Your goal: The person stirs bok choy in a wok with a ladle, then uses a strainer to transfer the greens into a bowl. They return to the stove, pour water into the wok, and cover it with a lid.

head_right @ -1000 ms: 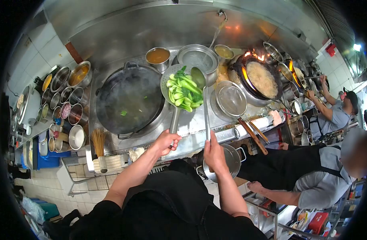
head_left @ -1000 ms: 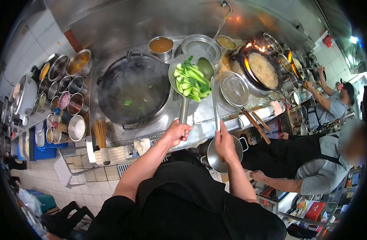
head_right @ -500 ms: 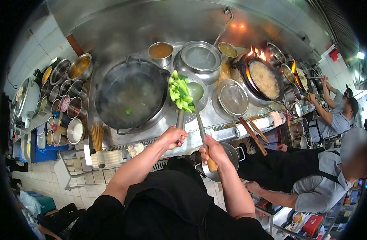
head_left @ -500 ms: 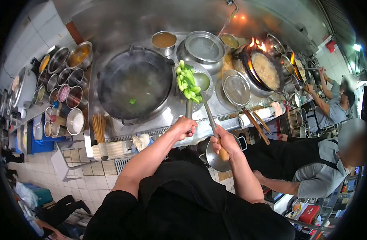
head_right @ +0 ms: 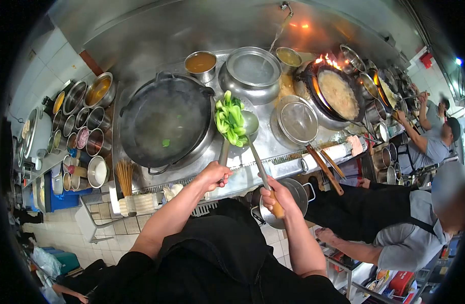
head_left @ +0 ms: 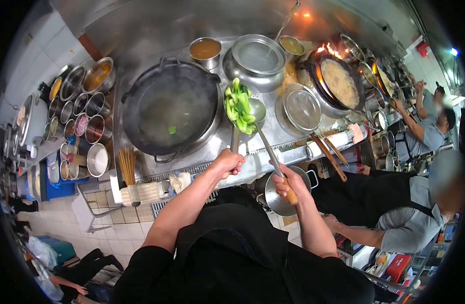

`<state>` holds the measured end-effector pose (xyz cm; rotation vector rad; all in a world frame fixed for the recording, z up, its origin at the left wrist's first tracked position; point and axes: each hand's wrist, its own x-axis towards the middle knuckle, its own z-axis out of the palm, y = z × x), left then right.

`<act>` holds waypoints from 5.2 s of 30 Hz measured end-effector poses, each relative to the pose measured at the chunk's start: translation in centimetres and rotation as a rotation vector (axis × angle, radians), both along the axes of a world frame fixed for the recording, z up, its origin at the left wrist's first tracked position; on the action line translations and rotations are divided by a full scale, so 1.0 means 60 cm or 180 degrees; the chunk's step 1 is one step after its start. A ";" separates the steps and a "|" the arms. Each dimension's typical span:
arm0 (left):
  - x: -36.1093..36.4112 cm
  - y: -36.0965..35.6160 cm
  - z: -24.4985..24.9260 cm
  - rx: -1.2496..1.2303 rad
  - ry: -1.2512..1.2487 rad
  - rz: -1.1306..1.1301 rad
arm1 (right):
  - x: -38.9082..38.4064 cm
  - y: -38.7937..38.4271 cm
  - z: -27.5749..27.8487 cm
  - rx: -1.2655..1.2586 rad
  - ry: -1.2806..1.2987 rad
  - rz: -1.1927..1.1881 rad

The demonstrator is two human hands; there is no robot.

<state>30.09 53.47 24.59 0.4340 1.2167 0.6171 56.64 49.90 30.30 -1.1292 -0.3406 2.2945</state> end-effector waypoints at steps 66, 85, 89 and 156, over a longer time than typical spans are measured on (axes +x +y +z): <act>-0.037 -0.073 -0.043 -0.0140 -0.1132 -0.0173 | 0.001 -0.070 0.081 0.2646 -0.4471 0.0655; -0.016 -0.025 0.010 -0.0007 0.0160 -0.0075 | -0.057 -0.043 -0.020 0.0666 -0.2118 0.0620; -0.035 -0.023 -0.007 -0.0091 -0.0077 -0.0144 | 0.002 -0.020 -0.019 0.0123 -0.0317 0.0074; -0.383 -0.513 0.086 -0.0279 -0.0932 -0.2283 | -0.392 -0.882 0.266 0.0619 -0.0903 -0.2288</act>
